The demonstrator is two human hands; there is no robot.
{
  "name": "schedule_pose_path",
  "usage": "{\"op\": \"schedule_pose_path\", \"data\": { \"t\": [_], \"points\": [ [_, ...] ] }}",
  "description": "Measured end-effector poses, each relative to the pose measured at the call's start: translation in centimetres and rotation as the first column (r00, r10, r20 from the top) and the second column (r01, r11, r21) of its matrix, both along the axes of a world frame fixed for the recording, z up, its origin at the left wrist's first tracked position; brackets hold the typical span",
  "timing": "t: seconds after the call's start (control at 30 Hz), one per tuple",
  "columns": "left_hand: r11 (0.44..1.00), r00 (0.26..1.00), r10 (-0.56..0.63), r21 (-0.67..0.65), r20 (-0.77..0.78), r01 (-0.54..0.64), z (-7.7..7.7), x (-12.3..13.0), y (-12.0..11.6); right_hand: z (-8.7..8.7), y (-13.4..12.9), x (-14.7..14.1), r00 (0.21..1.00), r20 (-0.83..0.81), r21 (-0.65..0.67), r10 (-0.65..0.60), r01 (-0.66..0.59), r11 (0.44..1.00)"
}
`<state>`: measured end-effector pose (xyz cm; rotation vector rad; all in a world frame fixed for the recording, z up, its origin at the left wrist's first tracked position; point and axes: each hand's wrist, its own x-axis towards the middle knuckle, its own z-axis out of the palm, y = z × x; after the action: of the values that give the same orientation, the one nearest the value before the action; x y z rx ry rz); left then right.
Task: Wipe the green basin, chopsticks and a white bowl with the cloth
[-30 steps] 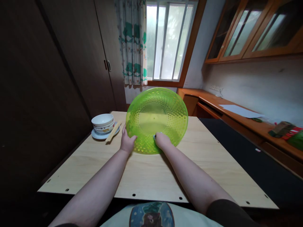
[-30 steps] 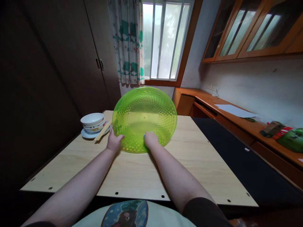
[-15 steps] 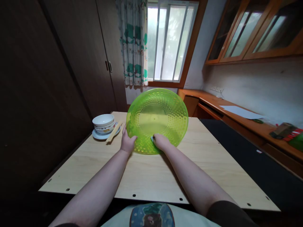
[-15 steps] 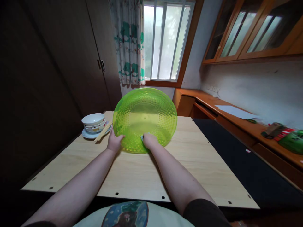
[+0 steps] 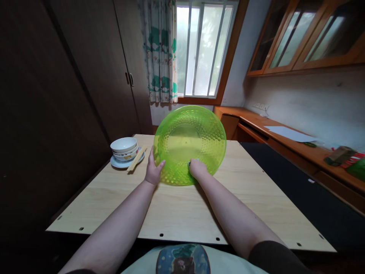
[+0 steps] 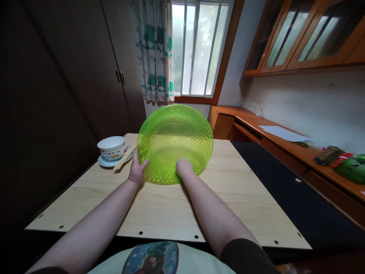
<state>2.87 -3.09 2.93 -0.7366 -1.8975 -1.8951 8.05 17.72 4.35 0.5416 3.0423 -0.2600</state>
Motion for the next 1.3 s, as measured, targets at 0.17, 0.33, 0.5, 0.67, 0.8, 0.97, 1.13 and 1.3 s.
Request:
{"op": "schedule_pose_path", "data": {
  "t": [0.17, 0.33, 0.5, 0.67, 0.8, 0.97, 1.13, 1.3],
  "points": [
    [0.995, 0.996, -0.093, -0.04, 0.001, 0.093, -0.6, -0.2, 0.1, -0.3, 0.1, -0.3, 1.0, 0.005, -0.012, -0.016, 0.016, 1.0],
    [0.985, 0.982, -0.037, -0.157, 0.186, 0.066, -1.5, -0.3, 0.9, -0.6, -0.2, -0.6, 0.999, -0.015, -0.018, 0.037, -0.038, 0.999],
    [0.985, 0.967, 0.076, -0.17, 0.244, -0.035, -1.6, -0.4, 1.3, -0.8, -0.8, -0.6, 0.988, -0.04, -0.008, 0.147, -0.147, 0.989],
    [0.983, 0.982, 0.122, -0.155, 0.147, -0.099, -1.5, -0.4, 1.2, -0.9, -1.1, -0.5, 0.986, -0.049, -0.019, 0.157, -0.158, 0.987],
    [0.977, 0.983, 0.168, -0.148, 0.07, -0.156, -1.3, -0.4, 0.9, -0.7, -1.0, -0.4, 0.992, -0.034, -0.03, 0.124, -0.125, 0.992],
    [0.975, 0.981, 0.18, -0.147, 0.069, -0.168, -1.2, -0.4, 0.7, -0.1, -0.2, -0.1, 1.0, -0.011, -0.019, -0.015, 0.015, 1.0],
    [0.974, 0.98, 0.186, -0.146, 0.076, -0.174, -1.0, -0.2, 0.7, 0.1, -0.3, 0.0, 1.0, 0.011, 0.001, -0.002, 0.002, 1.0],
    [0.968, 0.975, 0.21, -0.154, 0.069, -0.198, -0.8, -0.1, 0.7, -0.4, -1.1, 0.0, 0.976, -0.005, 0.006, 0.219, -0.219, 0.976]
  ]
}}
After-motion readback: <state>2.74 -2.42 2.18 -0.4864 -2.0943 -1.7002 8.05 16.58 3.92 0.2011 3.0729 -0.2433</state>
